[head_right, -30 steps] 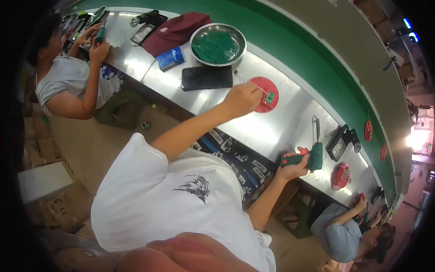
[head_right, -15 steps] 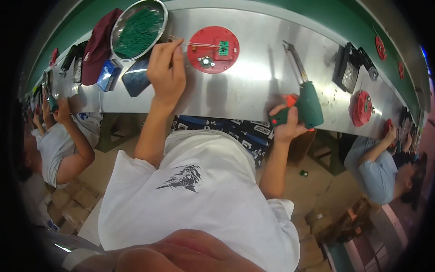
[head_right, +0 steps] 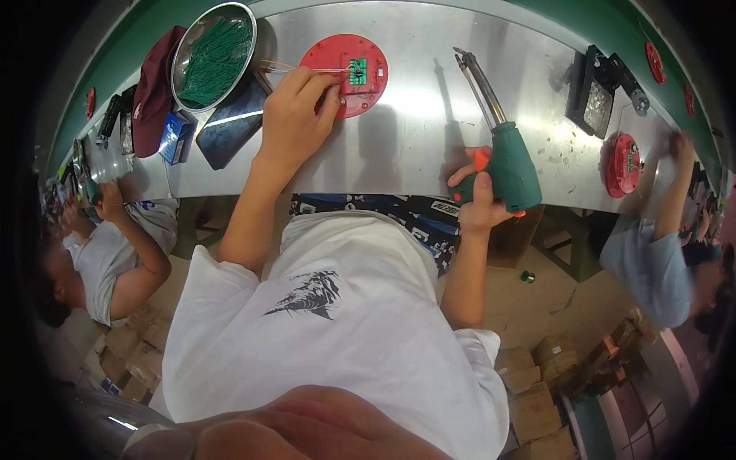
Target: The person solders wires onto circuit boards mounted on circular plastic bases using a soldering gun by hand, picking wires from a metal dish and placing the assembled components onto a conveyor belt.
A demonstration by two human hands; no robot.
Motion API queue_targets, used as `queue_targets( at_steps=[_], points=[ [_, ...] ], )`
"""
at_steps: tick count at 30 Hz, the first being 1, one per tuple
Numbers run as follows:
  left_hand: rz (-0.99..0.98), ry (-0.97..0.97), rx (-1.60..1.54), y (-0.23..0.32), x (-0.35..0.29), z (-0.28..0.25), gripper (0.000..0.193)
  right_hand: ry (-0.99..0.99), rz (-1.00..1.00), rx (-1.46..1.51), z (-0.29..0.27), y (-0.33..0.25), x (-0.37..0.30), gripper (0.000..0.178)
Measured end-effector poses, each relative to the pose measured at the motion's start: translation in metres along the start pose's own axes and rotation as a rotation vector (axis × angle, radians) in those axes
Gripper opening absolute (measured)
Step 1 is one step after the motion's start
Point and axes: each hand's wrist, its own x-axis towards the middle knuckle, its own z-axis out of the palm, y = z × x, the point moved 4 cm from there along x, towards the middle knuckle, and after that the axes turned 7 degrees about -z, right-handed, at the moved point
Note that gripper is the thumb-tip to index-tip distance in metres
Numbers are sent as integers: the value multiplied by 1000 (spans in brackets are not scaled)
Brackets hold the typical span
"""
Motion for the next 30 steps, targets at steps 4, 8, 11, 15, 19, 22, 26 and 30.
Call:
queue_targets(
  at_steps=[4,8,11,15,19,22,26,30],
  points=[
    [-35,54,-78,-5,-2,6,11,-71,-27,-13,-5,4,5,40],
    [-27,97,-116,-6,0,11,11,6,-12,-7,-6,7,3,39],
    [21,116,-131,-5,0,14,10,32,-7,-9,-6,7,3,39],
    [-79,93,-164,-7,-4,17,8,31,-9,-28,-2,2,4,38],
    [-53,117,-136,-8,-5,19,7,46,-7,-53,-3,1,5,39],
    [-42,125,-121,-7,-7,21,6,62,-6,-42,-1,0,6,40],
    [-34,112,-77,-5,-6,21,6,88,17,-36,-2,1,6,40],
    [-82,136,-132,-7,-6,21,7,106,-37,-82,3,-3,9,36]
  ],
)
